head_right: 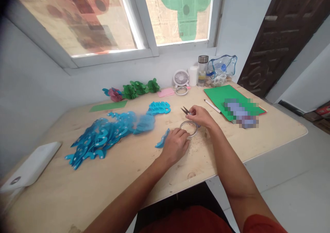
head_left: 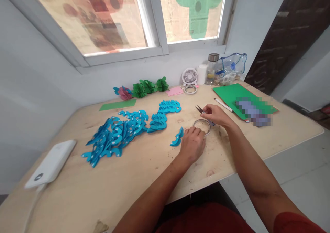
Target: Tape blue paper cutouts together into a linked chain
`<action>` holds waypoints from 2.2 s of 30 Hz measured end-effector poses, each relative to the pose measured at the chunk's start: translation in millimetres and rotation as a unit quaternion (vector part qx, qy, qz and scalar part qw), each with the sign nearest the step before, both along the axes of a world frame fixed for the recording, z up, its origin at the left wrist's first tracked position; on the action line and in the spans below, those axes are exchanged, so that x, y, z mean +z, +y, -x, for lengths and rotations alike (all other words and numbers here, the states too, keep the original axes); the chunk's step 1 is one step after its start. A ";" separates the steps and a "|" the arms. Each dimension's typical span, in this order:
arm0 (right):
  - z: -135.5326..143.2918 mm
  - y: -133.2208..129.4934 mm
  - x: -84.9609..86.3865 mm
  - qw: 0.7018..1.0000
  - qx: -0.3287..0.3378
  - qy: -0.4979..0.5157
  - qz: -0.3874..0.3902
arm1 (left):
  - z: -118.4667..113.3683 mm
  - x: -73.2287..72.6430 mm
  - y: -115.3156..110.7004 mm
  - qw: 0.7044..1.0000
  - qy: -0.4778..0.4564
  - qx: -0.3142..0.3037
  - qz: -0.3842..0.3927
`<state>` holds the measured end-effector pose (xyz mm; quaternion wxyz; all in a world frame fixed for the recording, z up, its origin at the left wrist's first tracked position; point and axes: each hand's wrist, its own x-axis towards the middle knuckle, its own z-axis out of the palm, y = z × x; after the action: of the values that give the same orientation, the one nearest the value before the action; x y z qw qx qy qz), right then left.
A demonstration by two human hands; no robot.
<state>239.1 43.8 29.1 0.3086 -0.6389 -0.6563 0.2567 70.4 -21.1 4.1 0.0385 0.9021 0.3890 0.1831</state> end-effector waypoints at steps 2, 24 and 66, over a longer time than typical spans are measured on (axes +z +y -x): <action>-4.6 2.5 0.1 0.988 -0.027 0.151 -0.008 | -9.8 -6.4 2.7 1.000 0.020 0.020 -0.011; 19.0 -6.9 6.6 0.898 0.046 0.430 0.079 | 26.6 -2.2 1.3 0.869 -0.436 0.029 0.234; 79.9 -32.6 5.8 0.910 0.093 0.402 0.027 | 36.6 7.0 9.5 0.754 -0.567 0.065 0.325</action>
<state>159.3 11.2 34.8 0.5035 -0.4258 -0.5257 0.5375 33.8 -11.7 11.1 0.5306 0.5389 0.3893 0.5259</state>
